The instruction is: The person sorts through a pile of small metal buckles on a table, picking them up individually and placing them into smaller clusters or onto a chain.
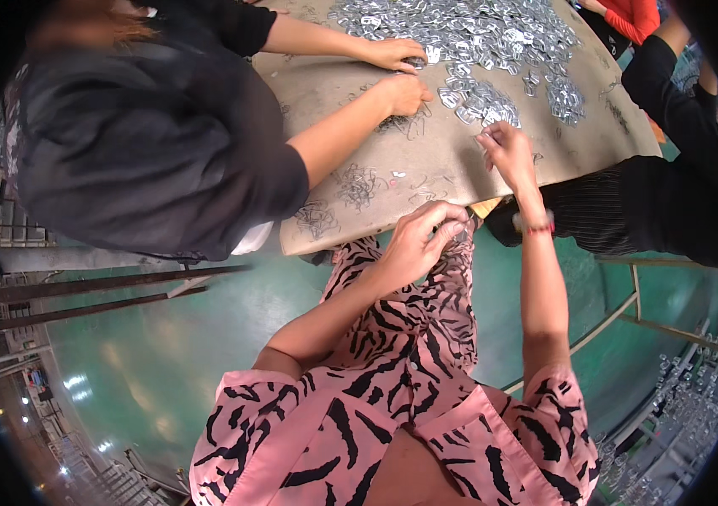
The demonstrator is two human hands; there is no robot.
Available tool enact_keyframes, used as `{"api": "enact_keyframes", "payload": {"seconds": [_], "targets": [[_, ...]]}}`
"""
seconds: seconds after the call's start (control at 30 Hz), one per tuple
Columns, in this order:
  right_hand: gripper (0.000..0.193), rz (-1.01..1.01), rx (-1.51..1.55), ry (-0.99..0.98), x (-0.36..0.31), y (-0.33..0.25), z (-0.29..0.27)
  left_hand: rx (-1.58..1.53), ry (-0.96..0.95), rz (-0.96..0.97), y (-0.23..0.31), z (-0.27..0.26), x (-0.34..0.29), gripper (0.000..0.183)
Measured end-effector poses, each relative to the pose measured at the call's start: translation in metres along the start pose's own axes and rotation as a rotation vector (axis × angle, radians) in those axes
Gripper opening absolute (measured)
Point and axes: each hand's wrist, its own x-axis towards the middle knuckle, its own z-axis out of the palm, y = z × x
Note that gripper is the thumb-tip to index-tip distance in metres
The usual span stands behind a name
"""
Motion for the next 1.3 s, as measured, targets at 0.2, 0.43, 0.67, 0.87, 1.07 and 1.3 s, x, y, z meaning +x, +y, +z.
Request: {"api": "enact_keyframes", "payload": {"seconds": [0.2, 0.43, 0.67, 0.87, 1.07, 1.3], "targets": [[0.029, -0.017, 0.469, 0.112, -0.11, -0.042, 0.009, 0.043, 0.014, 0.082, -0.005, 0.001, 0.012, 0.012], [0.021, -0.1, 0.65, 0.342, -0.144, -0.049, 0.018, 0.209, -0.039, 0.144, 0.005, 0.004, 0.015, 0.012], [0.017, -0.059, 0.874, 0.379, -0.145, -0.044, 0.026, 0.208, -0.056, 0.104, -0.011, 0.003, 0.005, 0.015], [0.014, -0.026, 0.911, 0.378, -0.149, -0.036, 0.019, 0.569, -0.008, -0.139, -0.045, -0.026, 0.072, 0.032], [0.015, -0.03, 0.827, 0.342, -0.154, -0.027, 0.011, 1.221, -0.086, -0.192, -0.109, -0.025, 0.152, 0.032], [0.015, -0.014, 0.88, 0.325, -0.16, -0.019, 0.007, 1.141, -0.047, 0.035, -0.108, -0.008, 0.139, 0.016]]}}
